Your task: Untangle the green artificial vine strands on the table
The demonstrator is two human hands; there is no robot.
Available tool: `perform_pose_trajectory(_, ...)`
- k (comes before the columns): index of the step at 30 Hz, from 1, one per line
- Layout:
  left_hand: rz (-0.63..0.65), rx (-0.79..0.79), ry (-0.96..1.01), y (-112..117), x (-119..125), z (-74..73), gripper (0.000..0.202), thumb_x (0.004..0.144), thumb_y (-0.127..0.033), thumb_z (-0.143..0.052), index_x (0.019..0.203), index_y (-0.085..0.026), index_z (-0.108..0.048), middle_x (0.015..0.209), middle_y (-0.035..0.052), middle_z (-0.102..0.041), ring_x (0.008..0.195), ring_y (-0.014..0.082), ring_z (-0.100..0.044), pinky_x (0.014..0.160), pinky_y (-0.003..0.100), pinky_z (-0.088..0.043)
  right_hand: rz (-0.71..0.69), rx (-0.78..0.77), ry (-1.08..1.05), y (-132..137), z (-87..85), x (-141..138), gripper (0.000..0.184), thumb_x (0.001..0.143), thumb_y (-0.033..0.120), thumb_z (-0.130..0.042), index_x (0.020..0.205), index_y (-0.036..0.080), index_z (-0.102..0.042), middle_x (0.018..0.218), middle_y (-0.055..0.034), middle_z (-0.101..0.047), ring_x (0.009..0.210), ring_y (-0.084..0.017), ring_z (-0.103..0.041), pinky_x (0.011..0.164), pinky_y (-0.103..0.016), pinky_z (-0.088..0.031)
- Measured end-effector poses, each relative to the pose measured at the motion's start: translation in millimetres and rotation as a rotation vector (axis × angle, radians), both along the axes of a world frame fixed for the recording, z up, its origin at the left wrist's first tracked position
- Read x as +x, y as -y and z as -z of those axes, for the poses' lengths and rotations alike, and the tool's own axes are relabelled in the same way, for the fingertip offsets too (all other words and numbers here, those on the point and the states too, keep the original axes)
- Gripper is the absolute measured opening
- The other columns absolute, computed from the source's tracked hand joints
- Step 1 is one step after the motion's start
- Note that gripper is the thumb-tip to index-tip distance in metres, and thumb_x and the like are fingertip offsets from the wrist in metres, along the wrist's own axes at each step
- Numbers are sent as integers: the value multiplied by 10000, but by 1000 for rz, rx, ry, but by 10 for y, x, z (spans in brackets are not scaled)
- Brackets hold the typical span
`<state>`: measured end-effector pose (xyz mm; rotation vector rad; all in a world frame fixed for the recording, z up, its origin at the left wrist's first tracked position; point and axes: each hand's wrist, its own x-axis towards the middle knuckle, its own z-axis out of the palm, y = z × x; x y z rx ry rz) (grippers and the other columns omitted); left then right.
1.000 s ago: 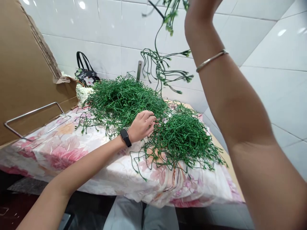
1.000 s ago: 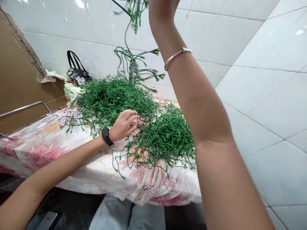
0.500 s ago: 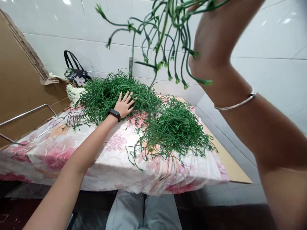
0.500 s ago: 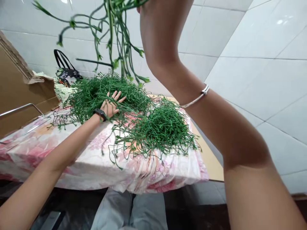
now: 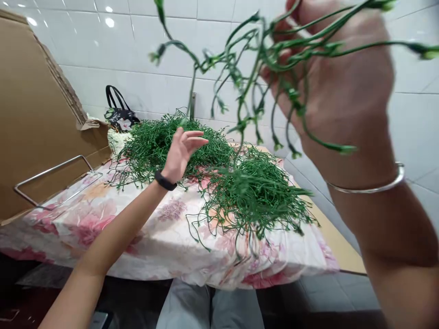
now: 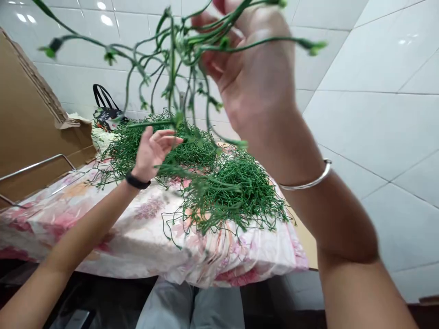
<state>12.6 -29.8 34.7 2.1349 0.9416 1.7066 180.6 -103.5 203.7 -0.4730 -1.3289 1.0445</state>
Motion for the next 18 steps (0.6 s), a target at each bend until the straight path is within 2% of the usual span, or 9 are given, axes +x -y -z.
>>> perform_pose_trajectory(1, 185, -124, -39, 122, 27, -95, 749, 840, -500, 117, 1253, -122, -381, 1179, 132, -554, 1070, 188, -545, 851, 385, -477, -37, 30, 31, -29, 47, -36, 217, 868, 136, -313, 759, 140, -501, 545, 70, -545, 798, -54, -614, 532, -139, -405)
perform_pose_trajectory(2, 300, -195, -56, 244, 40, -190, 816, 804, -530, 172, 1291, -110, -330, 1234, 142, -509, 1083, 202, -538, 796, 369, -501, -68, 71, 60, -68, 103, -66, 207, 878, 118, -305, 770, 144, -479, 551, 70, -547, 690, -32, -605, 527, -137, -416)
perform_pose_trajectory(4, 367, -256, -57, 472, 26, -359, 910, 731, -565, 257, 1323, -126, -277, 1273, 137, -467, 1087, 220, -533, 724, 352, -517, -129, 188, 107, -153, 240, -99, 186, 882, 87, -297, 793, 153, -446, 590, 57, -563, 616, -32, -584, 539, -160, -446)
perform_pose_trajectory(6, 351, -300, -67, 653, -19, -469, 874, 748, -568, 236, 1322, -166, -286, 1267, 122, -475, 1043, 223, -557, 671, 340, -527, -160, 285, 155, -216, 393, -98, 122, 882, 126, -336, 824, 173, -432, 666, 35, -576, 643, -62, -594, 574, -208, -480)
perform_pose_trajectory(8, 329, -317, -49, 782, -68, -505, 785, 806, -541, 167, 1299, -173, -320, 1242, 122, -492, 993, 221, -582, 620, 328, -535, -164, 310, 214, -237, 541, -72, 77, 886, 205, -365, 846, 198, -431, 735, 22, -573, 668, -74, -596, 624, -236, -503)
perform_pose_trajectory(11, 322, -322, 22, 915, -140, -458, 477, 886, -474, -177, 1240, -215, -363, 1143, 98, -551, 868, 205, -625, 523, 301, -543, -182, 260, 288, -197, 729, -2, 77, 888, 246, -367, 872, 213, -435, 789, 17, -562, 686, -72, -595, 678, -252, -515)
perform_pose_trajectory(13, 296, -355, 47, 989, -204, -412, 345, 846, -379, -405, 1164, -247, -428, 1007, 60, -602, 686, 165, -636, 435, 266, -524, -180, 227, 350, -135, 833, 63, 80, 882, 246, -378, 882, 209, -448, 808, 13, -563, 672, -71, -593, 685, -257, -513)
perform_pose_trajectory(16, 151, -380, -38, 1072, -351, -393, 223, 787, -303, -531, 988, -210, -556, 808, 34, -618, 473, 99, -559, 346, 214, -449, -158, 206, 483, -15, 971, 166, 75, 857, 218, -426, 872, 196, -496, 855, -1, -570, 689, -74, -596, 692, -244, -501)
perform_pose_trajectory(18, 32, -323, -122, 1085, -462, -433, 191, 755, -296, -575, 906, -181, -599, 768, 42, -616, 506, 108, -562, 383, 217, -446, -172, 179, 559, 57, 1056, 219, 73, 839, 190, -453, 865, 181, -521, 871, -12, -570, 711, -84, -599, 692, -243, -499)
